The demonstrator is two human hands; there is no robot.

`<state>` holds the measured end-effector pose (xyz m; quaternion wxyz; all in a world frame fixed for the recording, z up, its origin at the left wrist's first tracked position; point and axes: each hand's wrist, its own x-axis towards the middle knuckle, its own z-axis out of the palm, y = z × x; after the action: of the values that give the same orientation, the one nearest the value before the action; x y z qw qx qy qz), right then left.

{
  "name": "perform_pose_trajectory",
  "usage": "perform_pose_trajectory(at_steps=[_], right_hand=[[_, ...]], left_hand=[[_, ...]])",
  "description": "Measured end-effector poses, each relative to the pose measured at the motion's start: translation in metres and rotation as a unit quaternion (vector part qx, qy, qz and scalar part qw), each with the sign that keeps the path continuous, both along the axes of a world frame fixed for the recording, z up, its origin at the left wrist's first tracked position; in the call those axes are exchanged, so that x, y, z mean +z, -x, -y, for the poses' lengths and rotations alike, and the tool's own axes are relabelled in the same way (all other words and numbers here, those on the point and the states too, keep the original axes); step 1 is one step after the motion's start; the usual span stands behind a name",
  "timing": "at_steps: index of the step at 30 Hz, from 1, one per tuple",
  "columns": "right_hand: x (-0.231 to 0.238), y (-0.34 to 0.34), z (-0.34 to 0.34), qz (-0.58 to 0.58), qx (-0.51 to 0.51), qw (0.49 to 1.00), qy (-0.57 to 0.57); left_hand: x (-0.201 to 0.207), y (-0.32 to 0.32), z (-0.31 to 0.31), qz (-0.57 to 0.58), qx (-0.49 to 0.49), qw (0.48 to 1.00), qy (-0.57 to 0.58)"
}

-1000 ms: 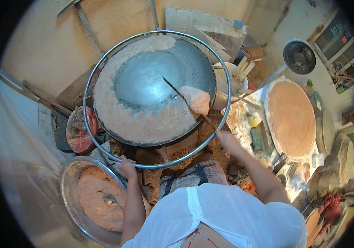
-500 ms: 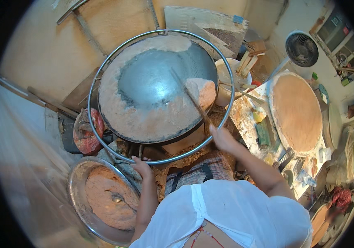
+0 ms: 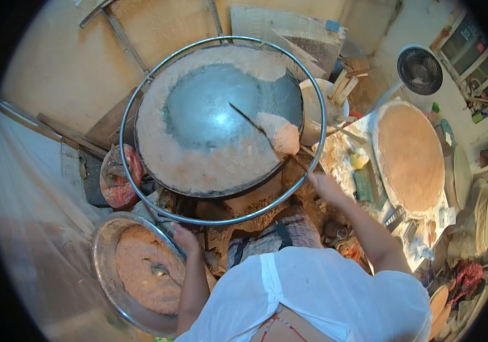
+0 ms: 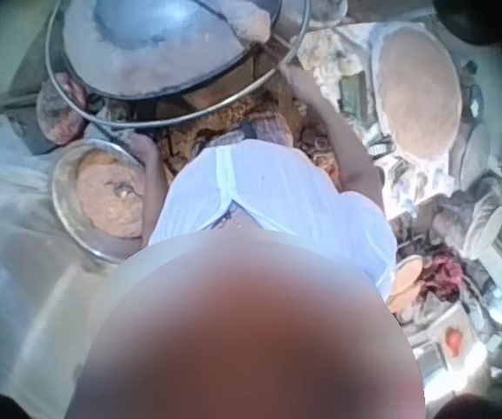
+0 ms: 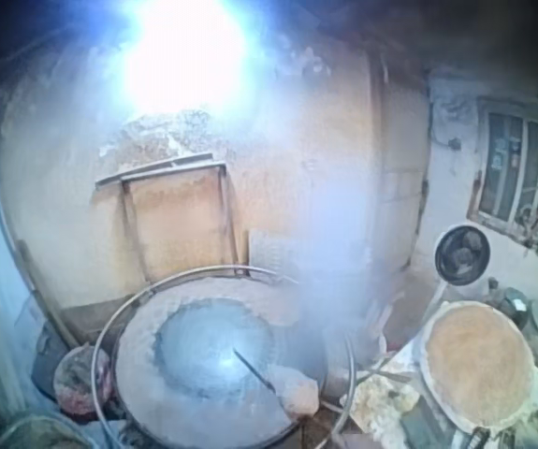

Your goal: The person scoops batter from a metal bowl and spreads it in a circular motion on a large inverted dome-shaped pan using a wooden stick. After spreading, they lift the cooked crepe with a spatula and place it on a nearby surface. The process is repeated for a second crepe.

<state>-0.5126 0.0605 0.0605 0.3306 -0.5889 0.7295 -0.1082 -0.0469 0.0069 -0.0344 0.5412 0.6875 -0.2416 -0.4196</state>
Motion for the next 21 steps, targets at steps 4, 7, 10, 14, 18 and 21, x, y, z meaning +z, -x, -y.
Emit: perform_pose_trajectory(at_steps=[4,7,10,14,18,21], right_hand=[[0.032,-0.024,0.048,0.011,-0.001,0.999,0.041],[-0.01,-0.032,-0.018,0.095,0.07,0.992,0.034],[0.004,0.009,0.001,0.05,-0.05,0.997,-0.013],[0.039,-0.021,0.06,0.063,-0.045,0.997,-0.016],[0.008,-0.013,0.0,0.066,0.015,0.998,-0.014],[-0.003,0.017,0.011,0.036,-0.063,0.997,-0.031]], left_hand=[[0.02,0.073,0.01,0.009,0.015,0.999,-0.038],[-0.013,0.039,0.027,0.087,0.021,0.996,-0.016],[-0.017,0.014,0.041,0.161,-0.011,0.987,-0.003],[-0.031,-0.047,0.061,0.392,0.12,0.91,0.071],[-0.016,-0.025,0.024,0.059,-0.001,0.998,0.006],[-0.001,0.018,0.011,0.023,0.044,0.999,0.014]])
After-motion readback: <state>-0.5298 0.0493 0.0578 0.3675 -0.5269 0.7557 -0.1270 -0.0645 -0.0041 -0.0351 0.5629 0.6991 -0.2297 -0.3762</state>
